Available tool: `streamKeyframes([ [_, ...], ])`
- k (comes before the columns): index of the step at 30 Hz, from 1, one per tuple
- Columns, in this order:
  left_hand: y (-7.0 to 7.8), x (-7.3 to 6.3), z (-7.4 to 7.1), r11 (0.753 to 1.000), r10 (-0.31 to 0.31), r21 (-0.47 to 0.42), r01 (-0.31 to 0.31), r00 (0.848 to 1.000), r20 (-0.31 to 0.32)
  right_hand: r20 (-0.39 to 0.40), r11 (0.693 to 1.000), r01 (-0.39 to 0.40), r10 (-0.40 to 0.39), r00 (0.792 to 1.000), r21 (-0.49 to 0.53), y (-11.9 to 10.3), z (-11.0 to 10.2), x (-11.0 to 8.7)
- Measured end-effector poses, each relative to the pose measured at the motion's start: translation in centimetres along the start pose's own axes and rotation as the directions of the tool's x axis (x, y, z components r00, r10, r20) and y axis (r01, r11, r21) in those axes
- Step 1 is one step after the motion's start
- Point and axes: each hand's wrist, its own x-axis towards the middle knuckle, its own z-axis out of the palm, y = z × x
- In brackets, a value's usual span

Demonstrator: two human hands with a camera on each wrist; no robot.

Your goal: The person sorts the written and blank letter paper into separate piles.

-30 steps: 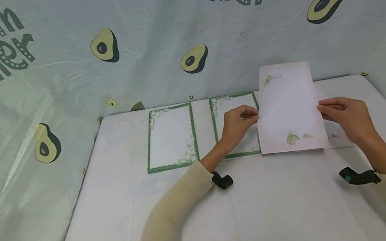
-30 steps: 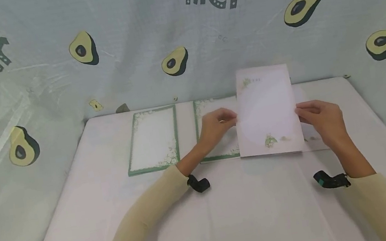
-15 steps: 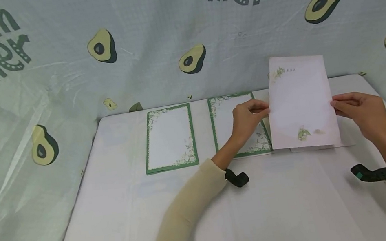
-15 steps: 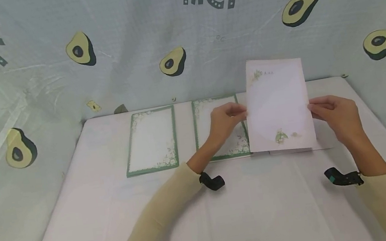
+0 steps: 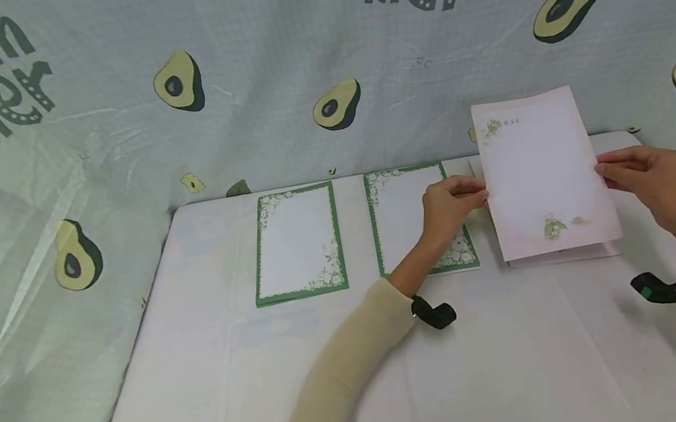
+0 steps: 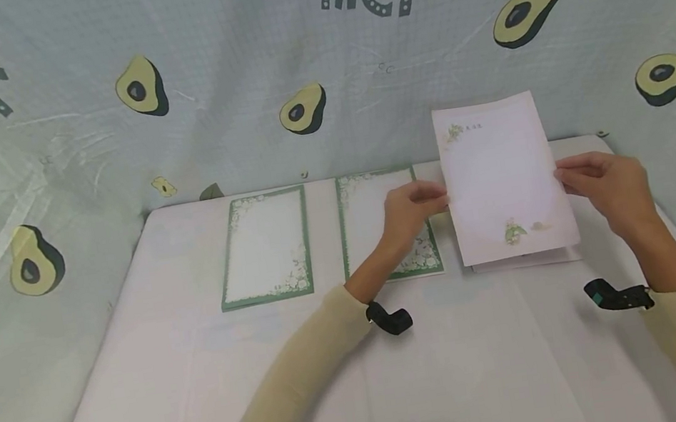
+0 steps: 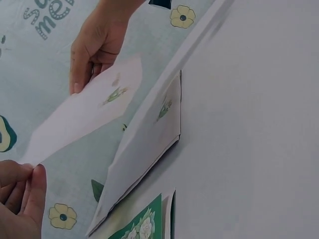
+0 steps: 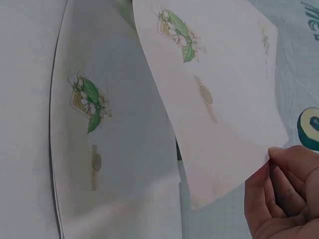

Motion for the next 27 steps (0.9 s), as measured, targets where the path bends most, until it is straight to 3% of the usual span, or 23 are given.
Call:
streamKeyframes([
  [11,-1.1,0.4,1.6,0.996,-0.070,-0.053,0.066,0.995,-0.070,0.004,0.991,-0.066,0.067,0.998,-0.116,0.9,-0.3,0.9],
  [18,-2.5,0.1,2.4,0.991,-0.129,-0.061,0.122,0.984,-0.122,0.036,0.990,-0.097,0.101,0.994,-0.105,1.6,-0.2,1.1],
  [27,-3.7,0.5,3.0,0.986,-0.143,-0.113,0.123,0.972,-0.189,0.023,0.985,-0.141,0.144,0.989,-0.095,2.8,0.3,1.3],
])
